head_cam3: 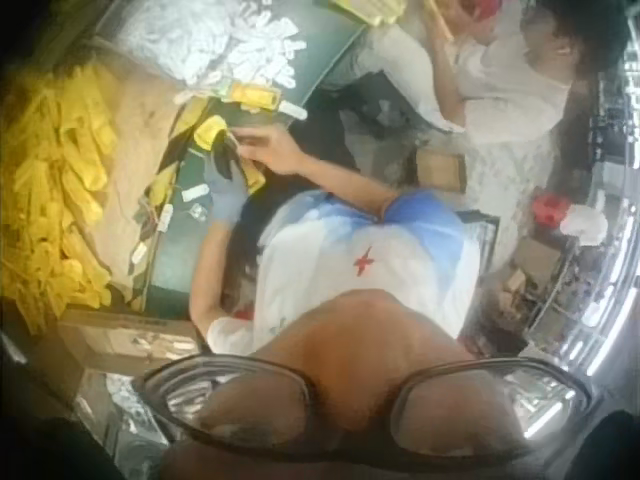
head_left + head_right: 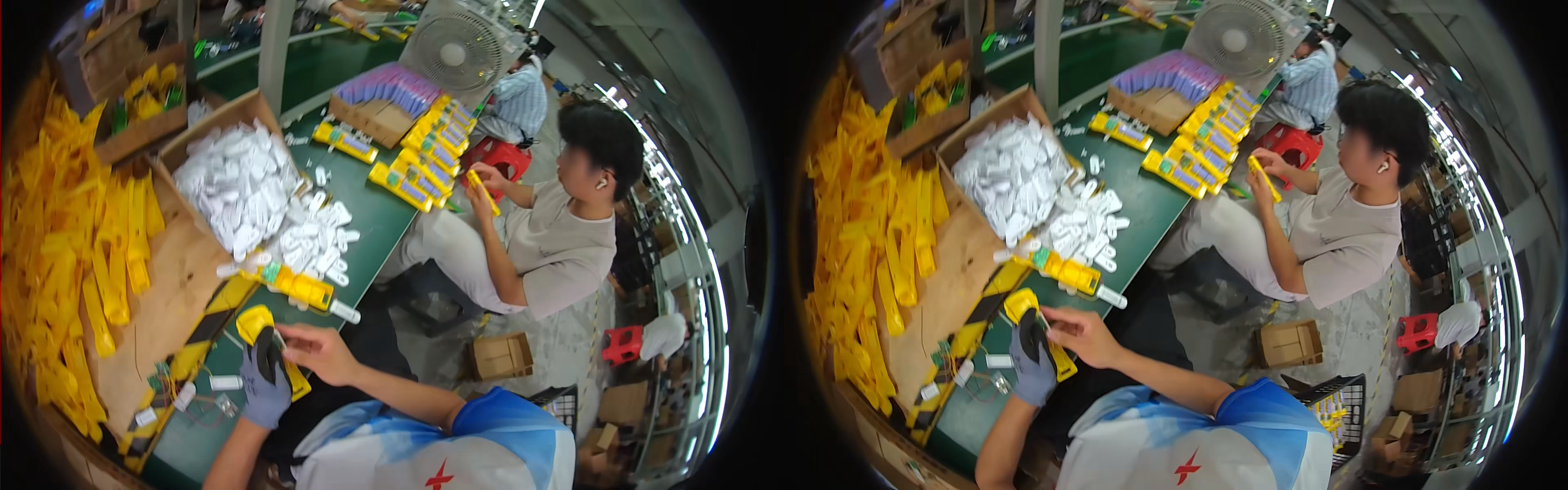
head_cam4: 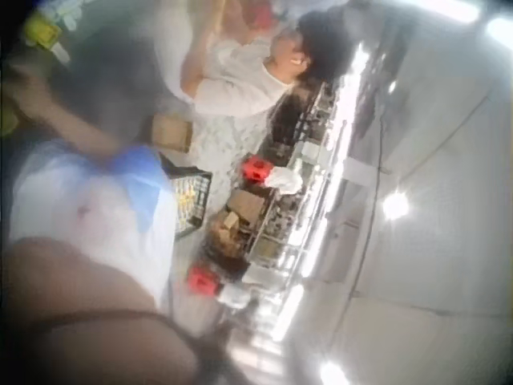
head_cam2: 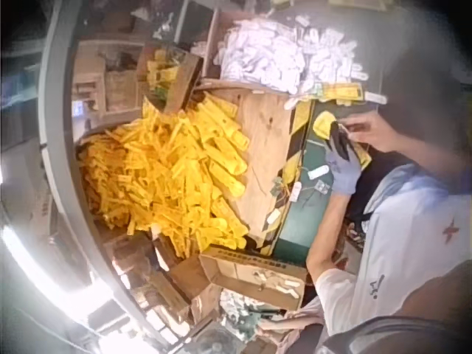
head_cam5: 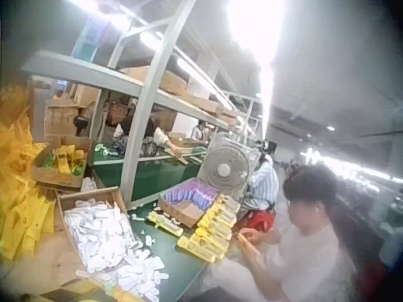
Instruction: The person assembles electronic devices by fitting circuit boards, wiring, and small plastic components into plastic casings by hand.
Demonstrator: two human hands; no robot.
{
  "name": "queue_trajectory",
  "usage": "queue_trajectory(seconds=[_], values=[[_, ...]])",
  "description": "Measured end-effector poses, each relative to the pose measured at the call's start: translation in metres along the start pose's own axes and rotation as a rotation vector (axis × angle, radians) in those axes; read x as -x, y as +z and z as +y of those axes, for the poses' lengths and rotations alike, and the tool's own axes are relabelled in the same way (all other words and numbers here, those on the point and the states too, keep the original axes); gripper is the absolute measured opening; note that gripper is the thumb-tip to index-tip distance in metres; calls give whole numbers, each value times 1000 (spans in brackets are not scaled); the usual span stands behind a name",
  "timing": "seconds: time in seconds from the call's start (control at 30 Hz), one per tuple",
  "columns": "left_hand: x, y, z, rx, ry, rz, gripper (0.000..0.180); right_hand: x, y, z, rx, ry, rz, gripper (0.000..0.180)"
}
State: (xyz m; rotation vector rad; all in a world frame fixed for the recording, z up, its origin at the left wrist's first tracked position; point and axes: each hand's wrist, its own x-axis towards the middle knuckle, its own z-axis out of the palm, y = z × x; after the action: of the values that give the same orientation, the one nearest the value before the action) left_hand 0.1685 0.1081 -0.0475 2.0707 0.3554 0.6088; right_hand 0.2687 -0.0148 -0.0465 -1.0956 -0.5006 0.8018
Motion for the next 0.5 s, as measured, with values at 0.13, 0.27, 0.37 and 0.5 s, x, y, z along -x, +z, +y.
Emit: queue_trajectory(seconds=[0.13,0.27,0.37,0.5], values=[[-5,2,3,134,-68,47,34,-3,1,-1,25,16,-19,44],[-11,9,11,278,-156,125,33,-13,8,-7,3,12,19,44],[-8,8,10,291,-218,165,35,-17,11,-2,5,43,31,41],[-4,9,-3,378,-251,180,33,-20,10,-7,200,63,8,35]])
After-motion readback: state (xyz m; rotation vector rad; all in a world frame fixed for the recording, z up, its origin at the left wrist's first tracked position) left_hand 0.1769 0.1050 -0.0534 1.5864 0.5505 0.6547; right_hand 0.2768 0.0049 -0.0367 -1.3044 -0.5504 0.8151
